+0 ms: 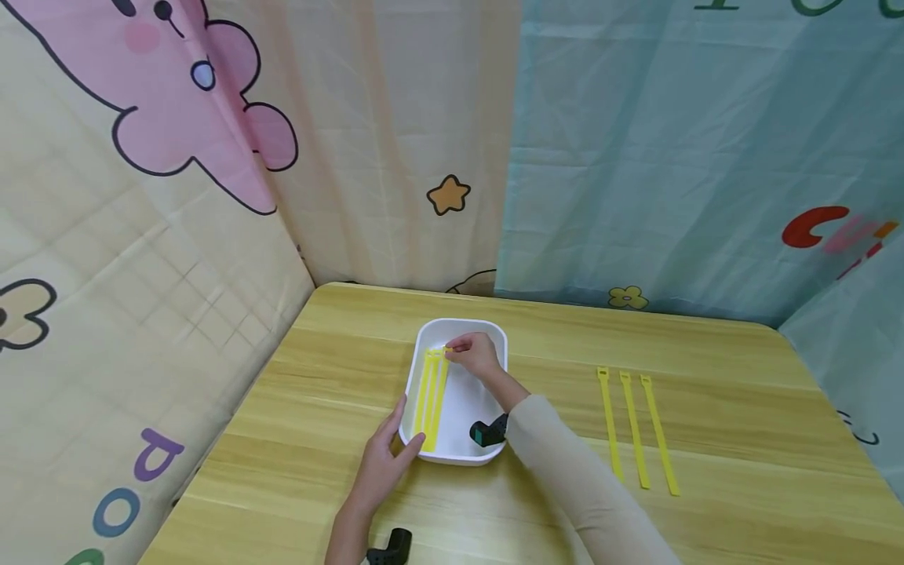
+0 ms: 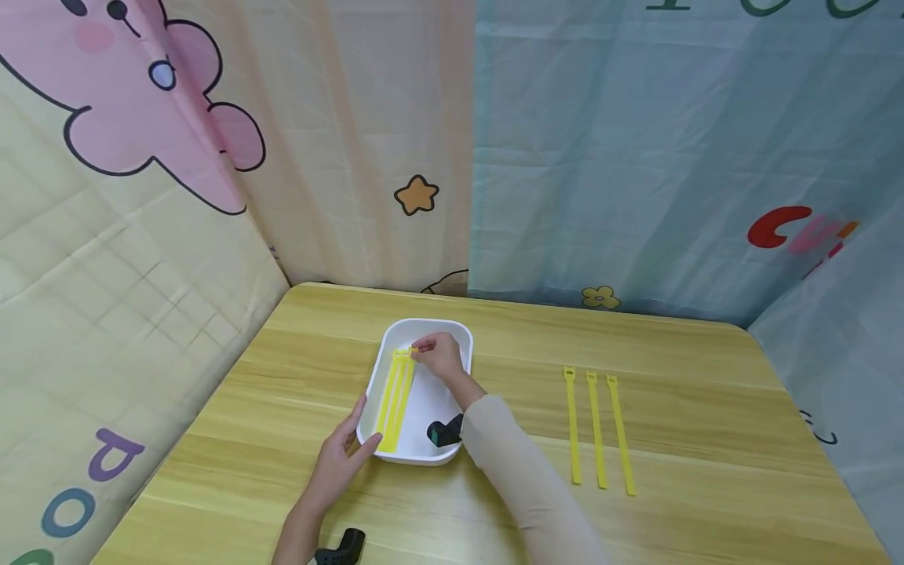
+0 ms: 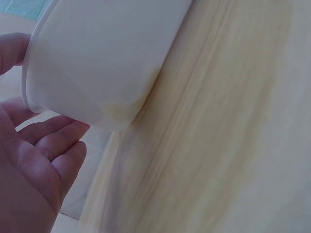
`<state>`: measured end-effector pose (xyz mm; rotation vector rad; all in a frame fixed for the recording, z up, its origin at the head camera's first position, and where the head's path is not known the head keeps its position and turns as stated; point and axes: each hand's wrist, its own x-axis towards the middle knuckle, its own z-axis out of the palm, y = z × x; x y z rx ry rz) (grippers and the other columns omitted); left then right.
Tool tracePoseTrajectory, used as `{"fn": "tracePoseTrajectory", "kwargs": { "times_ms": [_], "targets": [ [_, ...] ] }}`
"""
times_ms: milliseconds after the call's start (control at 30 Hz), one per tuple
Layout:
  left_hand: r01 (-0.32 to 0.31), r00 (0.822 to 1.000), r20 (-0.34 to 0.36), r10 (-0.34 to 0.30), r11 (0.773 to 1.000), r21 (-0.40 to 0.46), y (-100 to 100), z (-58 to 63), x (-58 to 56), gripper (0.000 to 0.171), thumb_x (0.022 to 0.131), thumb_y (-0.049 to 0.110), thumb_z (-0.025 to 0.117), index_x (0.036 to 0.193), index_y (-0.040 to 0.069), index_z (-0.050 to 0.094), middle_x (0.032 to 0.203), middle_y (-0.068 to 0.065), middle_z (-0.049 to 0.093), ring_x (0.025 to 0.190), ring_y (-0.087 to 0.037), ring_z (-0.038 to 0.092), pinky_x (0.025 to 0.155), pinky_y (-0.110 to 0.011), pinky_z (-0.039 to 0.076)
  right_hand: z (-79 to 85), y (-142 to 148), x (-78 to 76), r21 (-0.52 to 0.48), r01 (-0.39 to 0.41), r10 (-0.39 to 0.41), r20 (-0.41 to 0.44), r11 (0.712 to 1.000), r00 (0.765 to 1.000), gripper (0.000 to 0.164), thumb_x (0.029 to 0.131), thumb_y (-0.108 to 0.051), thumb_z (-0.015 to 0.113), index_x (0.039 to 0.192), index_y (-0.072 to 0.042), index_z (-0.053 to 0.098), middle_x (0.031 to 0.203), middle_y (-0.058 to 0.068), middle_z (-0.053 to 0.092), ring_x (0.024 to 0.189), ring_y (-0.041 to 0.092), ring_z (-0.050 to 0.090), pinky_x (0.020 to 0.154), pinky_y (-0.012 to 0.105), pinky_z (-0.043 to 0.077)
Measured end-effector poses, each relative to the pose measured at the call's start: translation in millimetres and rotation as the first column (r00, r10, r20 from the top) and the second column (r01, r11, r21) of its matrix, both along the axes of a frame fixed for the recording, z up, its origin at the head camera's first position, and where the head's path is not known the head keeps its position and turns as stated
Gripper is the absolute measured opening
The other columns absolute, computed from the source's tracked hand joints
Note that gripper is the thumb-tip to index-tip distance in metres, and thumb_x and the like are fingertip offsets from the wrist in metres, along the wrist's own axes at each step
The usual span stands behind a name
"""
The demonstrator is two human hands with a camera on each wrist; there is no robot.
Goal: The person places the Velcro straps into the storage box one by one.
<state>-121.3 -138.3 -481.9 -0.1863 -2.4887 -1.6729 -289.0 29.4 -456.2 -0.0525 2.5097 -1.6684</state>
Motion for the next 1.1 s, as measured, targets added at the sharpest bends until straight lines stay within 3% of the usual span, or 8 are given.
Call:
{"fn": "tracePoseTrajectory", "kwargs": {
  "times_ms": [400, 600, 833, 1100],
  "targets": [
    [0.011, 1.0, -0.013, -0.011, 1.0, 0.011, -0.2, -0.5, -0.8, 0.067, 0.088, 0.021, 0.064, 0.144, 0.009, 0.03, 0.144, -0.013, 0.031, 0.131, -0.031, 0.029, 0.104, -0.047, 0.024, -1.0, 0.0, -1.3, 0.021, 0.037, -0.037, -0.007, 0.999, 0.999, 0.012, 0.078, -0.004, 0.072, 0.089, 0.0, 0.07, 0.081, 0.006, 0.065, 0.073, 0.016, 0.058, 0.065, 0.024, 0.052],
    [0.003, 1.0, -0.014, -0.003, 1.0, 0.006, 0.5, 0.1, -1.2, 0.067, 0.087, 0.021, 0.064, 0.143, 0.007, 0.03, 0.144, -0.013, 0.031, 0.13, -0.03, 0.029, 0.103, -0.046, 0.025, -1.6, -0.5, -1.1, 0.029, 0.079, -0.079, 0.0, 0.996, 0.997, 0.013, 0.08, -0.004, 0.071, 0.092, -0.001, 0.07, 0.086, 0.008, 0.065, 0.078, 0.019, 0.061, 0.073, 0.028, 0.053],
    [0.011, 0.999, -0.047, -0.011, 1.0, -0.005, 0.5, -1.2, -1.9, 0.067, 0.087, 0.019, 0.064, 0.142, 0.002, 0.031, 0.143, -0.015, 0.032, 0.13, -0.033, 0.029, 0.102, -0.048, 0.026, -1.8, 1.7, -1.3, 0.026, 0.091, -0.089, -0.072, 0.996, 0.993, 0.009, 0.078, 0.0, 0.071, 0.087, -0.001, 0.069, 0.081, 0.008, 0.066, 0.075, 0.018, 0.062, 0.068, 0.028, 0.053],
    [0.018, 1.0, -0.02, -0.017, 0.999, 0.03, 1.1, 1.9, -0.6, 0.066, 0.088, 0.02, 0.063, 0.143, 0.005, 0.03, 0.144, -0.011, 0.031, 0.131, -0.027, 0.028, 0.105, -0.043, 0.024, 3.5, 1.1, 2.3, 0.031, 0.126, -0.121, -0.115, 0.992, 0.986, 0.008, 0.078, 0.001, 0.07, 0.086, 0.002, 0.07, 0.079, 0.01, 0.067, 0.074, 0.019, 0.063, 0.067, 0.027, 0.053]
  ]
}}
